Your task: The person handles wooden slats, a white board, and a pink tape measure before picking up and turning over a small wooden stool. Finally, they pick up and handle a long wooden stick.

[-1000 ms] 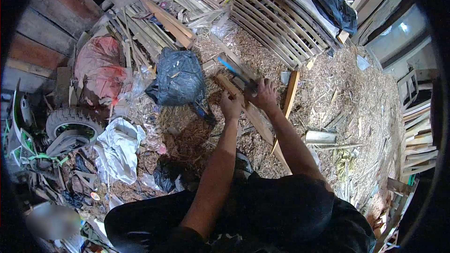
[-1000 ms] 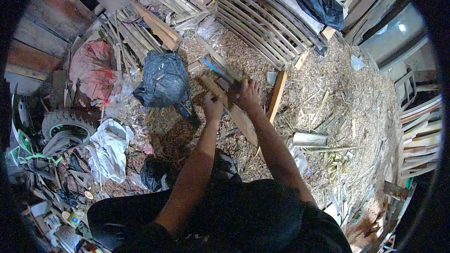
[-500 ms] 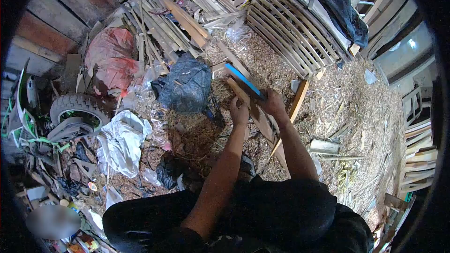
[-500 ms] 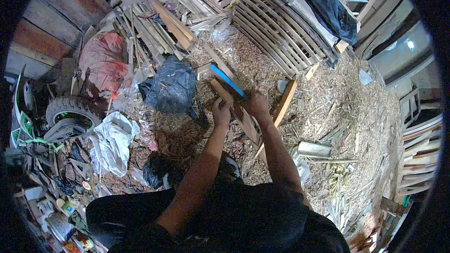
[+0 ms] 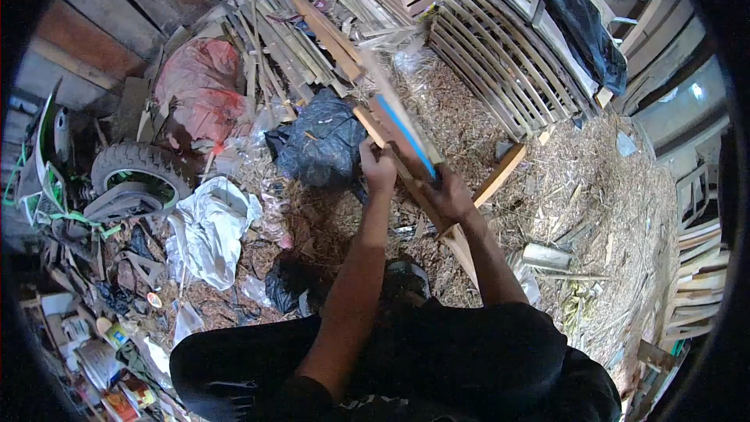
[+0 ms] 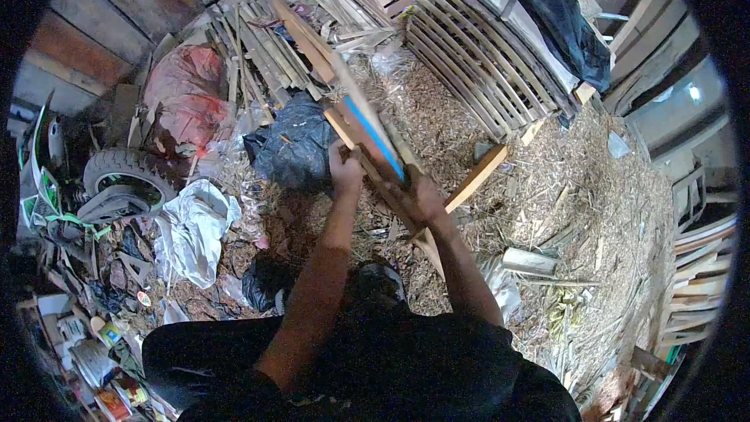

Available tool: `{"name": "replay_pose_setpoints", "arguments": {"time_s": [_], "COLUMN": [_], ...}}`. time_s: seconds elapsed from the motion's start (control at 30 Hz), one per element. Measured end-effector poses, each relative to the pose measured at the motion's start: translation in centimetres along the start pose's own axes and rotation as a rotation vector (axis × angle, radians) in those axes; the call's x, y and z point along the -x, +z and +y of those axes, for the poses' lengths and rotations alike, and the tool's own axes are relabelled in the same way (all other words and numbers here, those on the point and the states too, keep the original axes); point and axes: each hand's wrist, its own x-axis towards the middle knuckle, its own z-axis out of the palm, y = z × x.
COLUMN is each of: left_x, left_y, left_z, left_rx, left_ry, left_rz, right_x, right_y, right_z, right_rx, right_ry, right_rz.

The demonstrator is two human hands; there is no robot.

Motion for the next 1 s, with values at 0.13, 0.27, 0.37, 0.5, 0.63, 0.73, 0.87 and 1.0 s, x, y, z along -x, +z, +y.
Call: {"name": "replay_pose_setpoints", "arguments": {"time_s": [0.13,0.27,0.37,0.5,0.63,0.73,0.87,1.0], "left_x": [-3.6,-5.4,-4.2,-1.6,-1.9,-5.2,-10.3,-10.6], "left_y": [-2.8,-3.9,-4.7,-4.1,-3.8,-5.0,-6.0,-7.2], "left_z": [2.9,2.1,1.7,1.6,4.1,5.8,11.1,10.5], "left_rx": [0.026,0.008,0.162,0.140,0.379,0.267,0.155,0.194], "left_ry": [-0.143,-0.065,-0.124,-0.309,-0.340,-0.343,-0.363,-0.496], "left_rz": [0.028,0.061,-0.038,-0.021,-0.012,-0.047,-0.050,-0.112], "right_x": [1.2,0.4,-1.2,-4.4,-4.4,-4.4,-12.5,-23.0], "right_y": [0.9,2.8,3.7,5.8,4.9,4.7,6.6,7.9], "right_z": [-1.7,-0.5,-0.5,-0.1,-3.1,-5.4,-8.8,-12.8], "right_rx": [-0.094,-0.119,-0.089,-0.321,-0.317,-0.298,-0.330,-0.456], "right_ry": [0.017,-0.099,-0.086,-0.161,-0.339,-0.417,-0.461,-0.423], "right_rz": [-0.139,-0.045,0.006,0.030,-0.031,0.032,0.111,0.111]}}
